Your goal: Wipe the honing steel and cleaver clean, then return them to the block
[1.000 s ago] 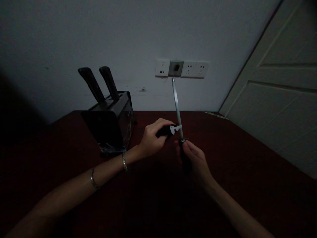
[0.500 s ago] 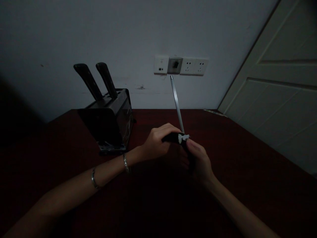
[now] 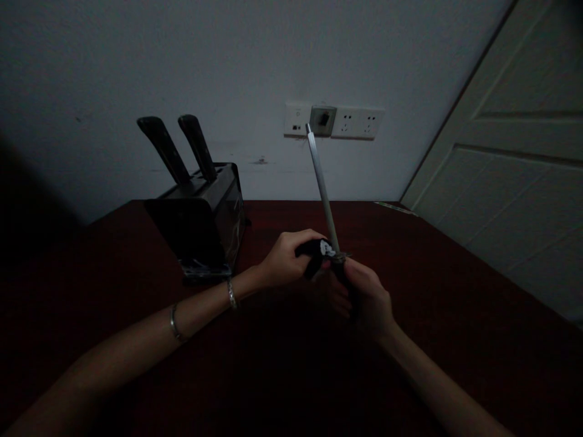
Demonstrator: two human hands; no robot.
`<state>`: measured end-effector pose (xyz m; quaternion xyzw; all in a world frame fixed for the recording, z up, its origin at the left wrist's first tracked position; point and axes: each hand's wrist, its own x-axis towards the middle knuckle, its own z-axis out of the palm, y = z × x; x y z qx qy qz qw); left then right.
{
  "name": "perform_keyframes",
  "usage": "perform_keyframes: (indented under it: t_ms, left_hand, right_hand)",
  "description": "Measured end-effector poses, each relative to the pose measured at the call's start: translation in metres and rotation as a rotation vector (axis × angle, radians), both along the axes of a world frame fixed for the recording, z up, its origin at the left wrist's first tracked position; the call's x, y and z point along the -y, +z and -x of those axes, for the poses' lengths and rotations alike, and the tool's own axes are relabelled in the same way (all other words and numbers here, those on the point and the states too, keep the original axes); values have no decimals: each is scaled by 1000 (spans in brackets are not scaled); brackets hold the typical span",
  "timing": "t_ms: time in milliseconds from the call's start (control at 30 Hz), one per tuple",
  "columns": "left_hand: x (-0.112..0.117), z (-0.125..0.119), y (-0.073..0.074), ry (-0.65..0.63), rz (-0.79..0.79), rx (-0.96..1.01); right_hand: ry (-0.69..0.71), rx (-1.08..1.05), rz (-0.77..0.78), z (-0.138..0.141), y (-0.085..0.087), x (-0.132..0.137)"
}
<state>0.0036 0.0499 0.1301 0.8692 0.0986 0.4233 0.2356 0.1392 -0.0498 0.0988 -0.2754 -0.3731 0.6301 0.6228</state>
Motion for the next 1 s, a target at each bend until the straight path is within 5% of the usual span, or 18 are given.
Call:
perform_keyframes:
  t_ms: [133, 267, 467, 1000]
  left_hand:
    - [0, 2, 6, 52, 38, 39]
    - [6, 5, 18, 210, -111, 201]
    - [16, -1, 11, -77, -341, 113]
    - [-9, 4, -1, -23, -128, -20]
  right_hand:
    - [-11, -21, -13, -1, 1, -1]
    - [-36, -42, 7, 0, 2, -3]
    - [-93, -23, 42, 3, -2, -5]
    - [-29, -35, 23, 2, 1, -4]
